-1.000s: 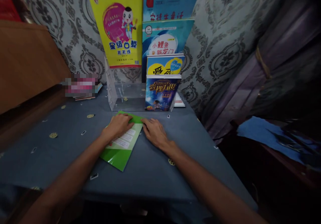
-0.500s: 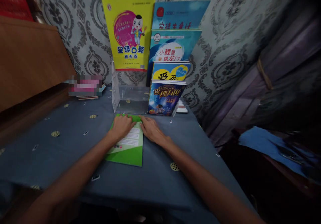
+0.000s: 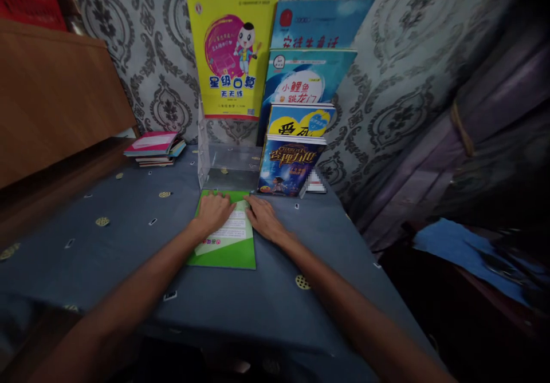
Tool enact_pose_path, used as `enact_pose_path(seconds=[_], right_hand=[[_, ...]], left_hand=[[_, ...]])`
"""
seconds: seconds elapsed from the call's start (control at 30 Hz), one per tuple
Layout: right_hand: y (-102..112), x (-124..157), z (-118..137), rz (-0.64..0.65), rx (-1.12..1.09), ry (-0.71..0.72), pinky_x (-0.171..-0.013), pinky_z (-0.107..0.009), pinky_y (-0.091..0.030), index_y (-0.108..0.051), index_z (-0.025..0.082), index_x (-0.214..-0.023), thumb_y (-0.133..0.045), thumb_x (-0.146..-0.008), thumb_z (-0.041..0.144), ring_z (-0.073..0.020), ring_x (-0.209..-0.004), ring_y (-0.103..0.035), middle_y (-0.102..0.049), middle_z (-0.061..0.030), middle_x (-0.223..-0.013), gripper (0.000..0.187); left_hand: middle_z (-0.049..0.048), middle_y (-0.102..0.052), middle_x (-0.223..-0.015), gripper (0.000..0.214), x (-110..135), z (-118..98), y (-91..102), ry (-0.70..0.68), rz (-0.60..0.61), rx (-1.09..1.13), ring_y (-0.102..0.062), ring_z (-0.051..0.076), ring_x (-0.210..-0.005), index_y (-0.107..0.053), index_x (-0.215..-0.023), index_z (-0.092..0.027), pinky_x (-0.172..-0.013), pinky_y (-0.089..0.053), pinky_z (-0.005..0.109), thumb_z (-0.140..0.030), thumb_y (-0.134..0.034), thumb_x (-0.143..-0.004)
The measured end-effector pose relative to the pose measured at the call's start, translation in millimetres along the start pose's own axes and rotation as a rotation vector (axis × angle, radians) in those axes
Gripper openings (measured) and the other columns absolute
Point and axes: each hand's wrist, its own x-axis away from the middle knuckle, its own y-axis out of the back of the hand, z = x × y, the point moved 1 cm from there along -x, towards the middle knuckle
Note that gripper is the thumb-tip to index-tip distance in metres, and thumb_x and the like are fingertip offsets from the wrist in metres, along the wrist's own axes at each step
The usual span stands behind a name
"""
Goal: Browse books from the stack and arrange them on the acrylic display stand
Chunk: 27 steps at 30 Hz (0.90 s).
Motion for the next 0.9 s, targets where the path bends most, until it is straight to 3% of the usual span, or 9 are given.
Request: enact_pose_path(seconds=[0.17,0.3,0.57,0.67,0.8,0.9], right_hand=[[2.2,38.1,4.1,-0.047,-0.088,0.087,-0.111,-0.044,-0.039,-0.061,0.016,-0.13,-0.048,-0.093,0.018,-0.025,-0.131,-0.053,-0.065,-0.0137,-0.133,0.039],[10.5,64.6,14.2,-0.104,-0.235,0.044,-0.099,-0.04,-0.049,-0.066,0.019,-0.123,-0.049,-0.094,0.022,-0.0228,-0.111,-0.064,-0.072,-0.0107,-0.119,0.034],[17.2,60.3,16.8,-0.104,-0.383,-0.012,-0.079,-0.032,-0.051,-0.074,0.022,-0.111,-0.053,-0.092,0.023,-0.0196,-0.081,-0.069,-0.078,-0.0041,-0.091,0.029],[17.7,60.2,15.7,-0.088,-0.387,-0.025,-0.076,-0.031,-0.05,-0.074,0.022,-0.113,-0.052,-0.091,0.02,-0.018,-0.074,-0.068,-0.078,-0.0036,-0.089,0.031],[17.5,60.9,15.7,-0.094,-0.387,-0.008,-0.074,-0.03,-0.049,-0.073,0.021,-0.113,-0.053,-0.091,0.019,-0.0169,-0.071,-0.065,-0.078,-0.003,-0.087,0.031],[15.8,60.1,15.1,-0.118,-0.384,0.018,-0.075,-0.03,-0.049,-0.074,0.02,-0.111,-0.054,-0.089,0.019,-0.0177,-0.076,-0.067,-0.077,-0.0038,-0.087,0.029]], left_hand=[[0.0204,-0.07,-0.111,0.041,0.0,1.1,-4.8,-0.019,-0.01,0.002,-0.061,0.035,-0.11,-0.067,-0.114,-0.01,-0.084,-0.046,0.042,-0.039,-0.041,-0.101],[0.0211,-0.069,-0.114,0.043,1.2,2.0,-7.4,-0.022,-0.005,0.027,-0.06,0.035,-0.112,-0.068,-0.115,-0.01,-0.087,-0.045,0.044,-0.038,-0.038,-0.102],[0.0196,-0.067,-0.115,0.04,8.1,-2.9,4.3,-0.099,0.047,-0.032,-0.06,0.035,-0.11,-0.067,-0.114,-0.009,-0.081,-0.047,0.042,-0.03,-0.035,-0.102],[0.0164,-0.066,-0.114,0.035,27.1,-7.8,15.2,-0.243,0.073,-0.046,-0.06,0.031,-0.108,-0.067,-0.112,-0.012,-0.078,-0.047,0.037,-0.028,-0.038,-0.102],[0.011,-0.063,-0.117,0.032,70.5,-10.2,25.4,-0.501,0.102,0.013,-0.058,0.027,-0.109,-0.064,-0.117,-0.018,-0.08,-0.049,0.035,-0.041,-0.05,-0.099],[0.0102,-0.06,-0.127,0.038,98.2,-8.9,25.9,-0.581,0.091,0.055,-0.056,0.027,-0.113,-0.06,-0.124,-0.021,-0.086,-0.05,0.037,-0.046,-0.056,-0.096]])
